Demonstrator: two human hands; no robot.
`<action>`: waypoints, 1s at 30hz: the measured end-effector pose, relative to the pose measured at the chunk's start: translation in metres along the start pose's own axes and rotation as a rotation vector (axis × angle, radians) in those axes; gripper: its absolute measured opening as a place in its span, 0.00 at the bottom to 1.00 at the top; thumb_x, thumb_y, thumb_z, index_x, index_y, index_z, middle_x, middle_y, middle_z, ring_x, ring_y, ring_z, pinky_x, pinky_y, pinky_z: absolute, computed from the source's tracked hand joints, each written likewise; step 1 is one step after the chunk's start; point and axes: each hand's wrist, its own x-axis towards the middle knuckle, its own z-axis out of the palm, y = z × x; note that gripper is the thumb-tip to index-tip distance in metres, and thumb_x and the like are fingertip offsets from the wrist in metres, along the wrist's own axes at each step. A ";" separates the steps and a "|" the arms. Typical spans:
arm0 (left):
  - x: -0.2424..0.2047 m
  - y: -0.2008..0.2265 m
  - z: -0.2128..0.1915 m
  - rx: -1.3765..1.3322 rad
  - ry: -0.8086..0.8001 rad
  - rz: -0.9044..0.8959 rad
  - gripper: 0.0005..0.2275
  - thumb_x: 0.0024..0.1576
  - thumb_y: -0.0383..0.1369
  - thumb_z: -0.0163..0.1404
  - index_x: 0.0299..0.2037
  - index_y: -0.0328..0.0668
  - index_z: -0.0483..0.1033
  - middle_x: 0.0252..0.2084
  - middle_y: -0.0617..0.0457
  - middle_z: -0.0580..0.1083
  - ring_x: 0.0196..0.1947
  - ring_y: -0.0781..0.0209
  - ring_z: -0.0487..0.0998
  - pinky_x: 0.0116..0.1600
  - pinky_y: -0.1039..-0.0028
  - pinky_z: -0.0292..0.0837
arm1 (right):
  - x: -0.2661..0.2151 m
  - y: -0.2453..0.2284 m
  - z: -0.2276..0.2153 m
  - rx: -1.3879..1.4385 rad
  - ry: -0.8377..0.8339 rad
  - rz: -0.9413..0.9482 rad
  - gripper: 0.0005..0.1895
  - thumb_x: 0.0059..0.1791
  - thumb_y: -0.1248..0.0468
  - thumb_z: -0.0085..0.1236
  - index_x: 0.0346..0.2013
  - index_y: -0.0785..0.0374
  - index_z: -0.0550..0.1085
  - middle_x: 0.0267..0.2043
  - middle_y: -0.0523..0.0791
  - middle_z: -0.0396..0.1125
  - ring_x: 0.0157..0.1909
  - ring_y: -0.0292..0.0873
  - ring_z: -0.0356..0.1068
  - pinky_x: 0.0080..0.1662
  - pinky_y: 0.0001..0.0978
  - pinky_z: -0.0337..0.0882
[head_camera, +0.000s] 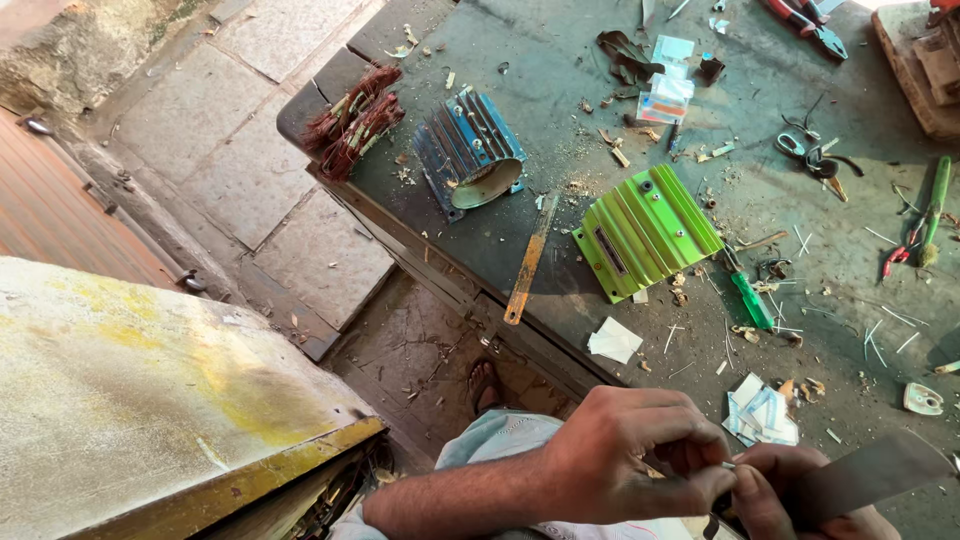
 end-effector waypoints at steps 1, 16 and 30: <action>0.000 -0.002 0.001 0.014 -0.001 0.012 0.06 0.65 0.30 0.56 0.43 0.34 0.77 0.38 0.51 0.77 0.37 0.67 0.81 0.44 0.78 0.80 | 0.000 -0.001 0.000 -0.005 0.004 0.003 0.08 0.50 0.65 0.62 0.36 0.70 0.78 0.27 0.45 0.73 0.32 0.35 0.72 0.41 0.28 0.73; 0.011 -0.015 0.000 0.061 0.104 0.103 0.04 0.63 0.26 0.56 0.41 0.33 0.77 0.38 0.50 0.78 0.40 0.62 0.81 0.47 0.75 0.79 | 0.013 -0.020 0.048 0.499 0.100 -0.355 0.13 0.61 0.66 0.55 0.46 0.79 0.69 0.44 0.54 0.69 0.46 0.41 0.73 0.53 0.32 0.74; 0.006 -0.028 0.009 -0.360 0.044 -0.104 0.03 0.63 0.23 0.57 0.39 0.30 0.78 0.38 0.52 0.76 0.35 0.71 0.75 0.40 0.79 0.71 | -0.002 -0.023 0.053 0.578 -0.015 -0.147 0.12 0.57 0.62 0.45 0.37 0.70 0.67 0.39 0.51 0.67 0.39 0.37 0.65 0.39 0.27 0.66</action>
